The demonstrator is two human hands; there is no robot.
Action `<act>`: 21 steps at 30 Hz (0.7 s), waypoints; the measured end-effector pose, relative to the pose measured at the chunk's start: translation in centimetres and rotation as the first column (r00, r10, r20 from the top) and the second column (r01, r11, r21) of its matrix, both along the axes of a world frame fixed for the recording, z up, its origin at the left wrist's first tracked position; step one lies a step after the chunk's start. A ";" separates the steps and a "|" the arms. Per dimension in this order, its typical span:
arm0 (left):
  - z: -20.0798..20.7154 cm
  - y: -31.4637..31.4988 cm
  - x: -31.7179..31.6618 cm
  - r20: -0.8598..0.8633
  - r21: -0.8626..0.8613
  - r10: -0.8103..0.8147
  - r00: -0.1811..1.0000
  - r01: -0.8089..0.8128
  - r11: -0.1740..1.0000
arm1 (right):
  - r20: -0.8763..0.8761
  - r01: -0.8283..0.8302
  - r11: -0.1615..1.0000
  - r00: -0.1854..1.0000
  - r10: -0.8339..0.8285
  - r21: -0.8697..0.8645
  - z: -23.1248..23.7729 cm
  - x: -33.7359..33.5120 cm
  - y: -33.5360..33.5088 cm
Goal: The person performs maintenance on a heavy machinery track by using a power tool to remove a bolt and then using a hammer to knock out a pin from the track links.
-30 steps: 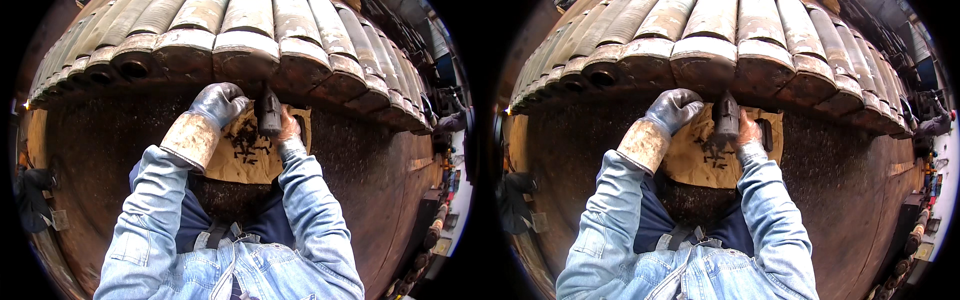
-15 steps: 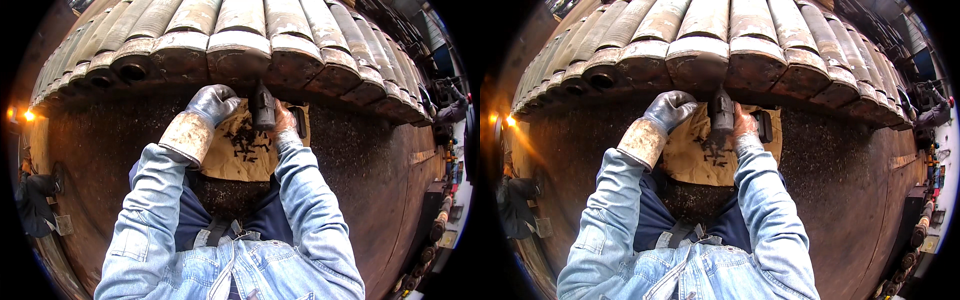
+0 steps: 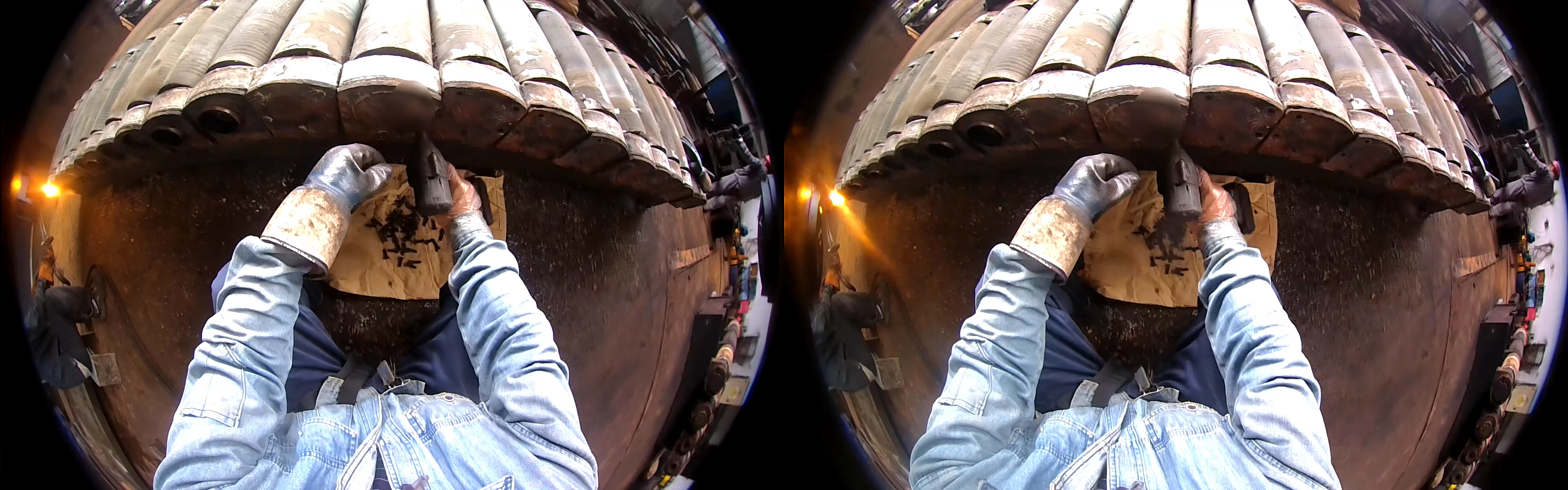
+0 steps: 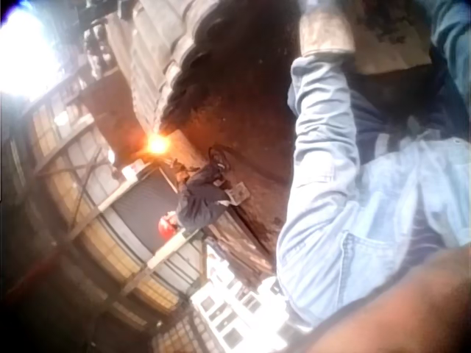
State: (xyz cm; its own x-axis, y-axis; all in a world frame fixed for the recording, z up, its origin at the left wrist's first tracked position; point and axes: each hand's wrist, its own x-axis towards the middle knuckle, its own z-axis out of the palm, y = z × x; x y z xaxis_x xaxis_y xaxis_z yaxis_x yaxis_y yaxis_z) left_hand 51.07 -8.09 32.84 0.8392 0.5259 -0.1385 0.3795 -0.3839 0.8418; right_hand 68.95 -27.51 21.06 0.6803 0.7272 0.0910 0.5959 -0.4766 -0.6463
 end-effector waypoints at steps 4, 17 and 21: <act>0.7 -0.5 0.8 -0.047 0.033 0.014 0.999 -0.012 0.999 | -0.063 0.023 0.978 0.997 -0.037 -0.207 -0.2 -0.7 0.1; -4.0 1.5 4.1 -0.167 -0.152 0.169 0.971 -0.195 0.969 | 0.083 0.041 0.972 0.996 -0.022 -0.231 3.6 -1.8 0.8; -3.1 0.0 4.4 -0.139 -0.236 0.121 0.983 -0.152 0.960 | 0.162 0.070 0.934 0.987 -0.013 -0.351 5.5 -2.6 0.5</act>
